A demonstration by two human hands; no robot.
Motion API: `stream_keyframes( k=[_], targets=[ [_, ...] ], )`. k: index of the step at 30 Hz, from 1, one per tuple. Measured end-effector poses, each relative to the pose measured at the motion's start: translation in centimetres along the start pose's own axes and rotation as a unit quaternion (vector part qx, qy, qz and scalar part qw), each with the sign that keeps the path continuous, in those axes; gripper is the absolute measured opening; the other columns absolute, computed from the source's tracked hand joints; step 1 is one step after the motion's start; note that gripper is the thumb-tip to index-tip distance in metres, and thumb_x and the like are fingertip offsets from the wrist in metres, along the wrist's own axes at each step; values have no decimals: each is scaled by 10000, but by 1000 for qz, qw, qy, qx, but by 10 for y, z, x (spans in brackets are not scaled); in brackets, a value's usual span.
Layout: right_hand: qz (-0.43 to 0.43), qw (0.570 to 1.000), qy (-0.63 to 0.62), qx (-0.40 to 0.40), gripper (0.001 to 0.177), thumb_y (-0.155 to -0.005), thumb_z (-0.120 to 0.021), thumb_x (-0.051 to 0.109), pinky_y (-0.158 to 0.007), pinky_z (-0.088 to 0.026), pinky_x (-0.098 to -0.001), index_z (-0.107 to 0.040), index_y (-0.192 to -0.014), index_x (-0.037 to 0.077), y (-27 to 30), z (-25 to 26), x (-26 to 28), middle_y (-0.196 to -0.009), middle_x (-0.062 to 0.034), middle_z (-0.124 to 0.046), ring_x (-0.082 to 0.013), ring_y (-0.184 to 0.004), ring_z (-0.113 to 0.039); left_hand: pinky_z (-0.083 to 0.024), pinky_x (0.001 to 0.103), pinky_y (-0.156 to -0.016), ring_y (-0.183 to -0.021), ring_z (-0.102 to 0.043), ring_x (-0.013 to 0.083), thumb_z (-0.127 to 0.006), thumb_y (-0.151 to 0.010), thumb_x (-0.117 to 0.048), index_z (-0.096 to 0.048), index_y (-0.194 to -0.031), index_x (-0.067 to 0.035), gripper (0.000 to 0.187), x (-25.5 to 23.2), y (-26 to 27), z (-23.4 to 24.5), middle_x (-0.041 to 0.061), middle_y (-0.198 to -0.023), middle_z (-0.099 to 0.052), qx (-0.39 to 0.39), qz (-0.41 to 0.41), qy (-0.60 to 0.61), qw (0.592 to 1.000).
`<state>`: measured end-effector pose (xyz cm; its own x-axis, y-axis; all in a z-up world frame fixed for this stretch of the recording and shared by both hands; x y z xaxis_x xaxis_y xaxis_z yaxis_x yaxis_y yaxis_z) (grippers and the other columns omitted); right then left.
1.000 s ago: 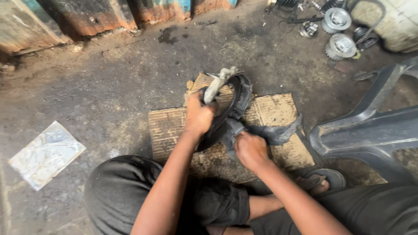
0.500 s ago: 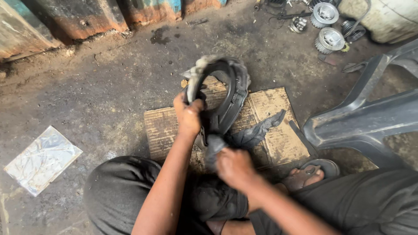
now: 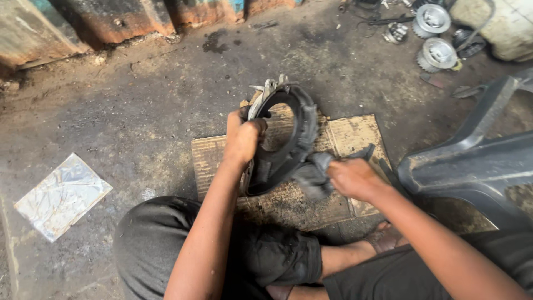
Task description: The person sits on the floor and cleans a circular mechanical part using a cloth. They wipe the exterior and interior surfaces, rotate the part to access different areas, and continue scrubbing until the part appears cleaner.
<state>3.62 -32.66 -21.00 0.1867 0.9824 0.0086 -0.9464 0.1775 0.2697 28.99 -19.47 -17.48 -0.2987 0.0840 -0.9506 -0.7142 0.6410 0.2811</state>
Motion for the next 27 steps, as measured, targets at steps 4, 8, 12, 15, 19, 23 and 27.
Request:
stream_keyframes(
  k=[4, 8, 12, 15, 19, 23, 27],
  targets=[
    [-62, 988, -15, -143, 237, -829, -645, 270, -670, -553, -489, -739, -893, 62, 0, 28, -6, -876, -110, -685, -303, -707, -688, -503, 367, -697, -733, -653, 242, -635, -716, -149, -717, -1006, 50, 361, -18, -1, -8, 170, -813, -714, 25, -36, -137, 990],
    [-54, 986, -37, -154, 235, -864, -634, 237, -638, -571, -449, -730, -897, 26, -33, 42, 7, -864, -110, -672, -272, -653, -684, -518, 427, -854, -951, -681, 378, -640, -690, -150, -710, -1030, 61, 406, -40, 1, -19, 285, -971, -721, 36, -67, -257, 963],
    [-4, 993, 69, -95, 205, -880, -631, 240, -563, -571, -428, -719, -839, 59, -67, 34, 16, -840, -105, -671, -270, -655, -688, -516, 452, -984, -1100, -661, 465, -621, -711, -148, -678, -1037, 129, 432, -43, 5, -26, 367, -1079, -671, 26, -35, -339, 940],
    [-38, 987, 155, 30, 132, -904, -585, 119, -511, -557, -362, -685, -851, 52, -71, 1, 15, -812, -95, -672, -199, -587, -669, -532, 445, -987, -1100, -687, 443, -603, -735, -171, -694, -1041, 124, 434, -41, 4, -30, 362, -1081, -683, 50, 0, -359, 932],
    [20, 990, 15, -140, 195, -817, -639, 200, -554, -558, -432, -688, -677, 73, -54, -1, 43, -816, -114, -681, -291, -602, -657, -505, 455, -984, -1111, -648, 455, -604, -692, -151, -688, -1080, 86, 462, -42, 11, -35, 349, -1102, -668, 34, -20, -333, 942],
    [9, 996, -33, -78, 159, -810, -622, 140, -423, -521, -383, -721, -740, 37, -45, -20, 67, -861, -134, -693, -218, -477, -623, -497, 452, -987, -1114, -645, 451, -613, -695, -165, -688, -1075, 83, 461, -52, 7, -32, 341, -1103, -670, 13, -16, -318, 948],
    [-16, 993, 119, 5, 164, -875, -624, 160, -462, -533, -374, -703, -786, 46, -59, -24, 24, -758, -103, -702, -189, -540, -658, -516, 438, -1016, -1100, -683, 455, -587, -697, -136, -692, -1030, 141, 446, -49, 9, -35, 372, -1078, -682, 50, -3, -340, 939]
  ],
)
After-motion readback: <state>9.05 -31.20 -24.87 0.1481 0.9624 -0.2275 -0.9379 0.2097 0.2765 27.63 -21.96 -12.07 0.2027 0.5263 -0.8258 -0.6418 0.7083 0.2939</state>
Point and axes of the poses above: each hand's wrist, its own y-axis away from the middle knuckle, its own z-axis out of the back of the hand, x = y × z, the point moved 7 cm from there along -y, towards the middle knuckle
